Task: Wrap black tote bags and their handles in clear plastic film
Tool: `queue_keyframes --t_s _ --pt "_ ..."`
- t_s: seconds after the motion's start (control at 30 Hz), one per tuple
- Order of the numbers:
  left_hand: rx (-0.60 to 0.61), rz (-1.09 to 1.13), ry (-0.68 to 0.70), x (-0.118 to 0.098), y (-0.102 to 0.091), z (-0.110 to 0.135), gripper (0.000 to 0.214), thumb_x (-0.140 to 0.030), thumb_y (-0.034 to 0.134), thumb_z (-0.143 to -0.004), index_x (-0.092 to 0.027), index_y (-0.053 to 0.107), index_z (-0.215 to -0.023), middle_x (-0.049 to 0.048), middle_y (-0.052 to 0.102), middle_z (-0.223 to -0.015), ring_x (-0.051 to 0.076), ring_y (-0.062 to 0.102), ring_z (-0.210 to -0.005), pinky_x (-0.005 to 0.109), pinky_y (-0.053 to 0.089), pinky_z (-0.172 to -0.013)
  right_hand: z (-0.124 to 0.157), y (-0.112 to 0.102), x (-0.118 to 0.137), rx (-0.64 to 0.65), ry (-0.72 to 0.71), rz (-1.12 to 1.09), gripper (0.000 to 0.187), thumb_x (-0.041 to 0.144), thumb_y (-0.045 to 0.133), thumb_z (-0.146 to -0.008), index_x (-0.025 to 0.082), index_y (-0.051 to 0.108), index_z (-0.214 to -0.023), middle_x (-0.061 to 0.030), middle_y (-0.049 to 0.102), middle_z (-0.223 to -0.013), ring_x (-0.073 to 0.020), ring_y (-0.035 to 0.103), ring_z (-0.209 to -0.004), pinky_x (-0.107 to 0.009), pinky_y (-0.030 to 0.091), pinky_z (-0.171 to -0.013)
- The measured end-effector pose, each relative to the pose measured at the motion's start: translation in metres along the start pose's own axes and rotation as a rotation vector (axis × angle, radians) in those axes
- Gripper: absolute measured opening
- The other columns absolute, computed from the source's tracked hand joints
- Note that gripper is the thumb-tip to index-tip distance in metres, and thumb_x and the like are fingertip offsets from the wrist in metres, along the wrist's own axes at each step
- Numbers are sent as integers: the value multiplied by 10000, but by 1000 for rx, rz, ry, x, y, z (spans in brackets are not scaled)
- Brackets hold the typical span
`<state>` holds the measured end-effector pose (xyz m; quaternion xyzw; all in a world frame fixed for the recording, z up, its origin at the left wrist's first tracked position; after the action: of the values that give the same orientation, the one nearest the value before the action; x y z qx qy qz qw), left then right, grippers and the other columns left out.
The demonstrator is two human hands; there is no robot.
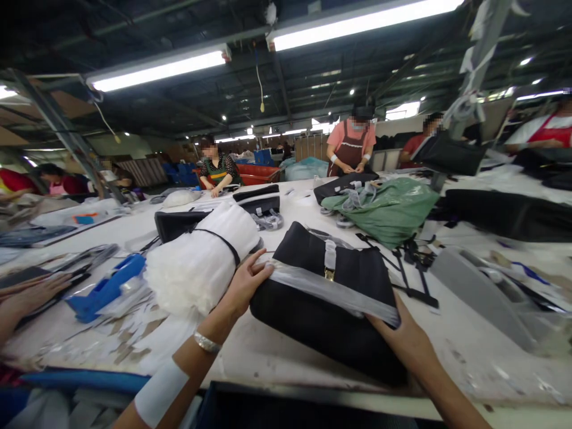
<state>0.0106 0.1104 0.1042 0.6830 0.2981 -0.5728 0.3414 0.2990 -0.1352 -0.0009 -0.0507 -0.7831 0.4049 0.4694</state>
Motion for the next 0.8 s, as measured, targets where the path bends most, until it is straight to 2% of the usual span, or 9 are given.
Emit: queue_keyframes --t_s 0.1,0.17,0.23,0.3,0.4,0.5,0.6,0.7,0.8 --pt "-1 -66 21 -4 -5 -4 742 -364 807 -742 -225 490 -1398 89 734 -1121 232 684 -1029 367 512 -944 1 -14 2 51 -54 -58 993 746 559 -726 209 308 -1522 -146 612 -1337 -405 579 -1205 -508 528 -954" --pt "-25 -82 20 0 -8 -4 735 -361 804 -745 -223 493 -1396 96 734 -1126 240 675 -1066 375 505 -964 2 -46 24 -83 -145 -28 1003 734 554 -740 223 251 -1548 -150 506 -1451 -404 511 -1282 -509 497 -1010" --pt "-44 -87 20 2 -9 -4 737 -351 805 -746 -222 489 -1400 103 731 -1134 247 665 -1099 379 498 -979 9 -78 76 -246 -367 53 851 675 523 -822 274 288 -1535 -99 394 -1540 -373 412 -1372 -505 388 -1124" --pt "-44 -102 38 0 -8 -4 733 -350 802 -752 -228 487 -1403 103 730 -1139 251 660 -1115 381 495 -987 20 -78 153 -193 -735 117 609 552 496 -916 296 425 -1463 -60 486 -1479 -329 396 -1391 -510 335 -1160" --pt "-28 -130 91 -11 -3 -3 711 -364 792 -765 -246 493 -1399 95 727 -1148 251 656 -1121 372 494 -987 28 -40 249 67 -1159 234 488 424 509 -964 262 491 -1425 -70 551 -1423 -284 388 -1400 -505 308 -1172" --pt "-10 -116 120 -20 2 -1 730 -365 794 -762 -246 477 -1408 99 721 -1161 253 651 -1124 358 506 -960 12 6 309 280 -1334 336 636 483 591 -916 192 441 -1462 -117 491 -1472 -312 311 -1436 -560 202 -1187" --pt "-19 -102 112 -22 2 2 750 -345 808 -742 -233 476 -1405 112 722 -1151 259 654 -1106 348 523 -911 -9 50 343 570 -1340 482 714 557 702 -802 178 538 -1385 -149 604 -1347 -349 465 -1324 -569 231 -1141" --pt "-15 -92 127 -20 3 0 732 -296 806 -730 -204 490 -1384 125 705 -1166 245 662 -1054 326 532 -864 -24 86 354 898 -1193 693 625 609 750 -695 211 698 -1174 -92 739 -1024 -299 666 -974 -456 433 -947" --pt "-19 -78 149 -16 3 -6 711 -262 795 -718 -210 500 -1363 115 666 -1199 203 657 -981 289 540 -811 -30 109 353 1150 -1072 809 605 622 772 -619 204 743 -1056 -43 734 -897 -230 649 -784 -315 457 -715"
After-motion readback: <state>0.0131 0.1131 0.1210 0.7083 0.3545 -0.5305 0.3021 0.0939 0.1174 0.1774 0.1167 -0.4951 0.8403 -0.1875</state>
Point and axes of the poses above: each hand's wrist, its own z-axis away from the middle knuckle, its own y-axis out of the palm, x = y × z, the point moved 9 cm from there along -z, towards the middle knuckle
